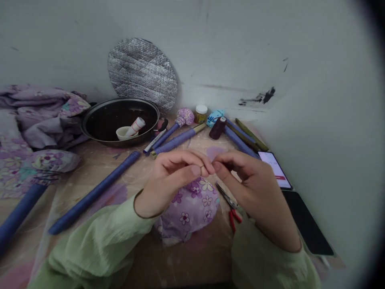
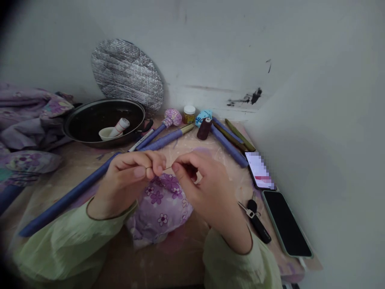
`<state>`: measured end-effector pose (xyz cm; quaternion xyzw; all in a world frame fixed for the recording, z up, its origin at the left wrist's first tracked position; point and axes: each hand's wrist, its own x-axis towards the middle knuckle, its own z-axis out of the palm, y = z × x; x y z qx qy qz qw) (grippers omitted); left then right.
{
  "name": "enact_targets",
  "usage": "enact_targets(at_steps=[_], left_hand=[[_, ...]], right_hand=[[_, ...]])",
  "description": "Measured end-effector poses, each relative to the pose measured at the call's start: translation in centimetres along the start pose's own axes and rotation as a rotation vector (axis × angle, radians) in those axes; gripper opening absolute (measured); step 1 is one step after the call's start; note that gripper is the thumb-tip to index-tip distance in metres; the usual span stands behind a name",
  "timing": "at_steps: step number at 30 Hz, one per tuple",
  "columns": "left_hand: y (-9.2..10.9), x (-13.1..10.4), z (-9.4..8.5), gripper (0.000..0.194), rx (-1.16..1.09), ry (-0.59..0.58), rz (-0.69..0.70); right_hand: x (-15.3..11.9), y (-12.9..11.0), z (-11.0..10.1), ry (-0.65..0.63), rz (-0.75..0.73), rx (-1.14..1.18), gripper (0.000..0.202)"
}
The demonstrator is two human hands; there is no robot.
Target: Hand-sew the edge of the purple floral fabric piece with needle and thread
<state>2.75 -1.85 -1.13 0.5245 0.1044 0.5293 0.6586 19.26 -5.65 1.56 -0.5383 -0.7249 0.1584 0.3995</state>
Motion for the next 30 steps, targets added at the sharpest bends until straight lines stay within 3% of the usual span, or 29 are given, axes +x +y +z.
enact_targets(at_steps=[4,8,12,19,26,30], left_hand=[[0.6,0.1,0.2,0.016,0.002,0.019,-0.019],[1.2,0.1,0.4,0.01,0.182,0.064,-0.033],[1.4,0.0,0.7,0.016,0.375,0.125,0.035],[1.0,-0.2,0.6,0.018,0.499,0.078,0.15],[1.3,-0.1,0.4,0.015,0.537,0.03,0.112],[1.4,-0.1,0.5,0.01,0.529,0.032,0.062]], right_hand=[[0.0,0.2,0.2,0.104,-0.04,0.087,0.009],[-0.3,-0.3,-0.1,0.215,-0.037,0.194,0.012],[-0.4,-0.7,-0.2,0.14,-0.02,0.312,0.014],[-0.2,-0.2,0.4,0.075,0.045,0.488,0.019],[0.1,0.1,0.8,0.047,0.091,0.645,0.015],[0.0,-0.1,0.6,0.037,0.11,0.608,0.009]])
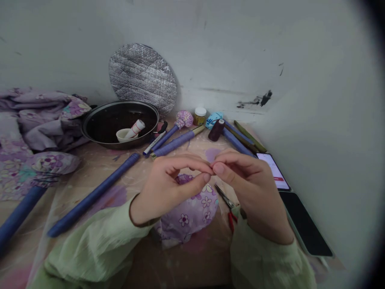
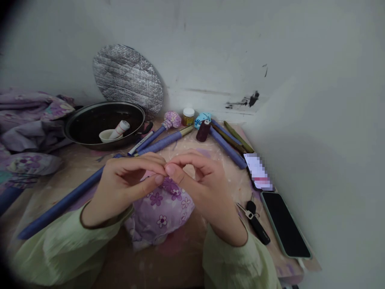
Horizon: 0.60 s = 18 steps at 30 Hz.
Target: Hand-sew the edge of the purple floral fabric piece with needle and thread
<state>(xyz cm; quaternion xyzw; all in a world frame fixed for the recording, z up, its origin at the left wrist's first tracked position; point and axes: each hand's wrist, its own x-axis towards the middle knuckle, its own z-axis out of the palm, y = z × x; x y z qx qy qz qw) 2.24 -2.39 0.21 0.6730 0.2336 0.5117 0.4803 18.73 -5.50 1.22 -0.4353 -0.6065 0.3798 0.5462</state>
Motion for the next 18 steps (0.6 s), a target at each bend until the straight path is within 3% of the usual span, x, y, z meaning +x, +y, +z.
enact_targets(at_steps=[4,9,13,18], left_hand=[[-0.04,-0.04,0.18,0.011,-0.075,0.029,-0.062],[0.14,0.01,0.28,0.004,-0.053,-0.03,-0.177],[0.35,0.13,0.29,0.008,-0.118,0.004,-0.21],[0.33,0.19,0.23,0.013,-0.102,0.023,-0.208]], right_hand=[[-0.12,-0.21,0.21,0.032,-0.036,-0.015,0.009],[-0.1,-0.07,0.42,0.06,-0.058,-0.027,0.008],[-0.06,0.18,0.45,0.109,0.02,-0.001,0.009],[-0.03,0.39,0.6,0.05,0.119,0.159,0.006]])
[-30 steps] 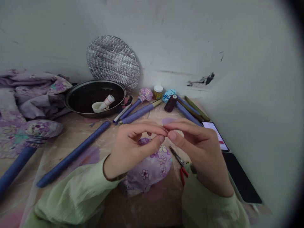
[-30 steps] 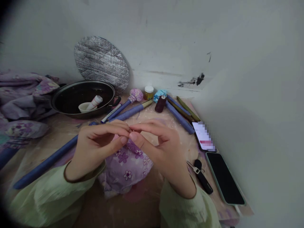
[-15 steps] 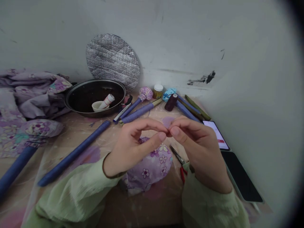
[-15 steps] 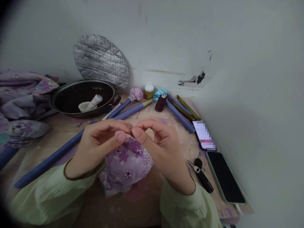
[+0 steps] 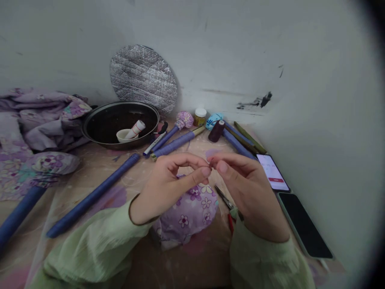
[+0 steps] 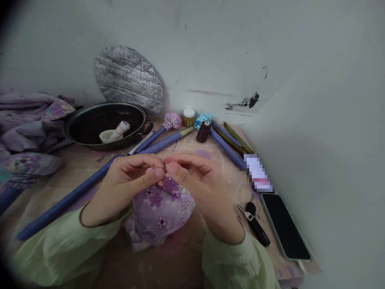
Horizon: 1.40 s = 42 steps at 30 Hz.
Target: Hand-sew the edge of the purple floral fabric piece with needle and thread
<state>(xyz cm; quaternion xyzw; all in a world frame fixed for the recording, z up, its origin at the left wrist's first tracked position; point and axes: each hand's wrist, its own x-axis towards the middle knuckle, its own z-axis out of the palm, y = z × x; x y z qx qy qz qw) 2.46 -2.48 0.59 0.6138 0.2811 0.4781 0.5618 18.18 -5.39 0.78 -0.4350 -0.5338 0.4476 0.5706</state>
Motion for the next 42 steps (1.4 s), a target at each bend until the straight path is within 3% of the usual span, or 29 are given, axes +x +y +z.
enact_targets(at_steps=[9,17,22,27,34,36,42], left_hand=[[-0.4,0.2,0.0,0.011,0.074,0.0,0.042],[-0.3,0.8,-0.9,0.015,0.182,-0.007,0.106],[-0.3,0.8,-1.7,0.013,0.382,0.108,0.308],[-0.1,1.0,-2.5,0.011,0.556,0.086,0.431],[0.3,1.4,-2.9,0.013,0.645,0.054,0.441],[0.2,1.4,-2.9,0.013,0.647,0.023,0.444],[-0.1,1.5,-2.9,0.013,0.746,-0.04,0.561]], right_hand=[[-0.1,0.2,0.1,0.022,0.005,-0.008,0.006],[0.0,0.2,0.0,-0.004,-0.098,-0.023,0.009],[0.2,0.2,-0.1,0.026,-0.072,-0.171,0.004],[0.2,0.3,0.0,0.016,-0.083,-0.274,0.005],[0.4,0.1,0.6,-0.097,0.024,-0.305,0.006],[0.4,0.1,0.7,-0.145,0.018,-0.35,0.002],[0.5,0.4,0.7,-0.257,-0.081,-0.526,0.013]])
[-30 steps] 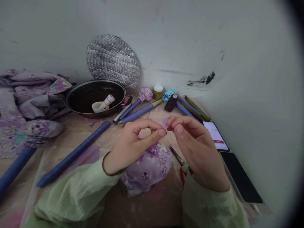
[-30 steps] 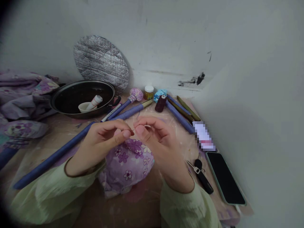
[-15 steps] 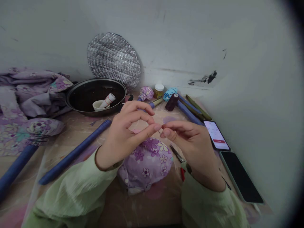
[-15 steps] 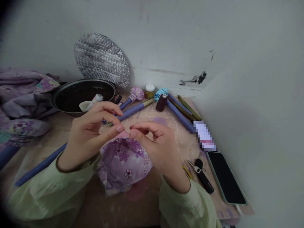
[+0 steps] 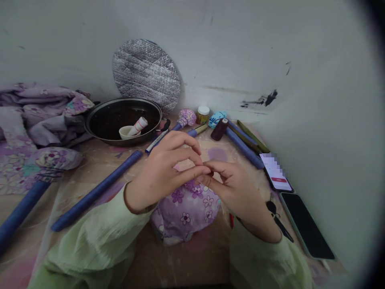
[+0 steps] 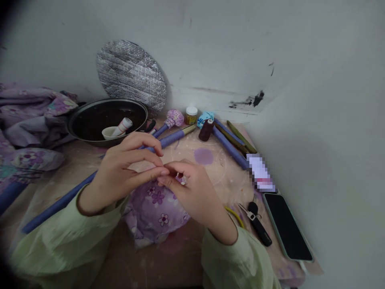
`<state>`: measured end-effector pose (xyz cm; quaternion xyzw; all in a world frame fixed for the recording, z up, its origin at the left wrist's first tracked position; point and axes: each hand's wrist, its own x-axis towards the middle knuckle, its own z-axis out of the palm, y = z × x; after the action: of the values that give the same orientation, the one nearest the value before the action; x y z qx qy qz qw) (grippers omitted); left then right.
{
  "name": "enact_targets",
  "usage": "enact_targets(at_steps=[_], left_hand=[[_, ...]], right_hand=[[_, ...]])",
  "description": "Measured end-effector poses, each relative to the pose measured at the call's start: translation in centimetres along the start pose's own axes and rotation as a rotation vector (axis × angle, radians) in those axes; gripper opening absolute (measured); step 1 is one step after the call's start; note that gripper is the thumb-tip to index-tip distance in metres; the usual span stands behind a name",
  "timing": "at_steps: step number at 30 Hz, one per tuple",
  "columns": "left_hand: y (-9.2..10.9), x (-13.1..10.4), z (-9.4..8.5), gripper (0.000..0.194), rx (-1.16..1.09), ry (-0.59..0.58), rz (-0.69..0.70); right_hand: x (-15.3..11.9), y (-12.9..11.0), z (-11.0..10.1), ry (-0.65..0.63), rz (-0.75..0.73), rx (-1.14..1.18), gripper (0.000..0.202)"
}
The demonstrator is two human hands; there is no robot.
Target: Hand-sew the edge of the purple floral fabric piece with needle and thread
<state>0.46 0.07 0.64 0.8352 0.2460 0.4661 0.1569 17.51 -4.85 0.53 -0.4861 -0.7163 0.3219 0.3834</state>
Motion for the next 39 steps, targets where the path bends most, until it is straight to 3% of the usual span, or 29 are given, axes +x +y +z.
enact_targets(at_steps=[6,11,13,16,19,22,32,39], left_hand=[[-0.3,0.0,0.0,0.013,0.047,-0.039,0.064],[-1.3,-0.1,0.4,0.016,0.056,-0.045,0.094],[-1.5,0.0,0.5,0.014,0.057,-0.046,0.059],[-1.3,0.1,0.3,0.012,0.06,0.001,-0.017],[-0.8,0.1,-0.1,0.016,0.068,0.054,-0.023],[-0.5,0.1,-0.1,0.01,0.098,0.053,0.011],[-0.5,0.1,0.4,0.004,0.177,0.049,0.163],[-0.6,0.0,0.7,0.005,0.191,0.041,0.125]], right_hand=[[0.0,0.4,0.3,0.019,-0.063,-0.145,0.015],[0.7,1.0,0.4,0.013,-0.022,-0.142,0.014],[1.0,1.5,0.3,-0.021,0.002,-0.033,0.017],[1.2,2.4,0.4,-0.072,0.136,0.312,0.02],[1.2,3.2,0.7,-0.014,0.28,0.601,0.019],[1.0,3.2,0.9,0.042,0.3,0.75,0.016],[1.0,2.6,0.8,0.051,0.244,0.795,0.01],[0.9,2.5,1.0,0.071,0.253,0.77,0.013]])
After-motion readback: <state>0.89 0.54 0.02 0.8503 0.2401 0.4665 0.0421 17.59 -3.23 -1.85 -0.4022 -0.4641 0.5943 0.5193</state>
